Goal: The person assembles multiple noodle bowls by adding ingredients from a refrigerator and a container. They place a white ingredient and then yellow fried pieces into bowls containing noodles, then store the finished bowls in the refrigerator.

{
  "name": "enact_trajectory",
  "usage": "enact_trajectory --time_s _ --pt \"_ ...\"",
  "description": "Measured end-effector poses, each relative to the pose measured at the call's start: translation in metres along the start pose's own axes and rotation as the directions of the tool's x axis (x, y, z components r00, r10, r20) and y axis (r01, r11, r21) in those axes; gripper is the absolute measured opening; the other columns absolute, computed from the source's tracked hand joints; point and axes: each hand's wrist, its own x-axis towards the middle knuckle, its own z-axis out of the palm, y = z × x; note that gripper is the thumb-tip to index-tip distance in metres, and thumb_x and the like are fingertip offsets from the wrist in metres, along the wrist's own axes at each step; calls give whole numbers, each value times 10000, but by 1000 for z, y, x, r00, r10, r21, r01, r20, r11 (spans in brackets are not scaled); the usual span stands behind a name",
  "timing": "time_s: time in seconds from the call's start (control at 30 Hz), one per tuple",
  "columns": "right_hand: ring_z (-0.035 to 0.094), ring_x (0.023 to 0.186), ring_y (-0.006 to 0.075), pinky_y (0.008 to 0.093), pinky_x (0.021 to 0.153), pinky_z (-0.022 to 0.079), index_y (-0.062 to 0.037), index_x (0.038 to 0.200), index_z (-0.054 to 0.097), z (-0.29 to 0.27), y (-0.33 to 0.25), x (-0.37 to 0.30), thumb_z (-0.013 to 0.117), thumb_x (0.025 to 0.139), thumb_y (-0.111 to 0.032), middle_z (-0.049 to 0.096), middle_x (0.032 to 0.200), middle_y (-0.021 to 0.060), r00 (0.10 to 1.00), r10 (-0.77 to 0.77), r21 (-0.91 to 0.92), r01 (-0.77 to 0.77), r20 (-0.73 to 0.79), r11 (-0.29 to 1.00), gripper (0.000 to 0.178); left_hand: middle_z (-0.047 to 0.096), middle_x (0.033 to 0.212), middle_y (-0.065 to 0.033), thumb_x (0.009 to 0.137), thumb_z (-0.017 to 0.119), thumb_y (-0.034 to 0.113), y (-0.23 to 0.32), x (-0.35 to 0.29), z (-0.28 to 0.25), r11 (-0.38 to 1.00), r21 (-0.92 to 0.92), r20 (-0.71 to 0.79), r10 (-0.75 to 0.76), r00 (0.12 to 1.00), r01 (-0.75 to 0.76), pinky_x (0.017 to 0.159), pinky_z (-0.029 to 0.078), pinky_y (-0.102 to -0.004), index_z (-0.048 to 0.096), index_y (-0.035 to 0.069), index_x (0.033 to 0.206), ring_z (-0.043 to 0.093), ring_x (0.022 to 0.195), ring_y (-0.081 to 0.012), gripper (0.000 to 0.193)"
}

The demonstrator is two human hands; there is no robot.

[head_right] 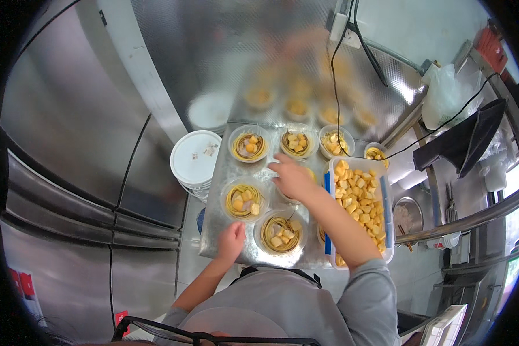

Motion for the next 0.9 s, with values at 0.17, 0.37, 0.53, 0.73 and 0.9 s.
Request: enact_trajectory --time_s 0.17,0.37,0.53,0.73,0.9 --pt "562 1133 357 410 943 482 -68 1161 657 -62 44 -105 734 776 -132 586 1226 161 964 251 36 -249 -90 968 397 662 940 -102 818 669 167 20 58 -2 885 274 -48 404 914 -377 753 504 -436 707 131 989 616 900 -323 179" --pt "534 1185 358 400 1001 447 -48 1268 588 -72 108 -207 775 715 -121 561 1277 184 826 556 -91 -550 87 830 588 610 896 -70 709 708 114 19 93 27 740 402 207 501 841 -539 776 484 -450 729 127 898 586 902 -315 191" --pt "530 1162 363 409 982 453 -72 1270 576 -50 113 -202 788 707 -116 562 1231 157 863 497 12 -498 -87 867 603 604 887 -76 720 689 96 21 94 25 776 457 84 448 890 -434 743 475 -455 693 97 922 580 885 -316 202" --pt "554 1052 347 429 912 475 -69 1118 600 -27 135 -186 783 700 -79 582 1111 123 941 327 -78 -333 -84 940 456 610 957 -108 749 664 54 34 67 0 768 461 -3 502 865 -444 791 455 -450 646 80 1041 564 894 -334 294" --pt "566 990 349 425 851 481 -51 1088 608 -48 141 -187 781 690 -33 590 984 139 947 301 101 -291 -110 951 435 612 1018 -126 765 638 18 16 17 -38 867 292 -103 447 888 -403 848 442 -454 644 64 1008 560 966 -343 247"
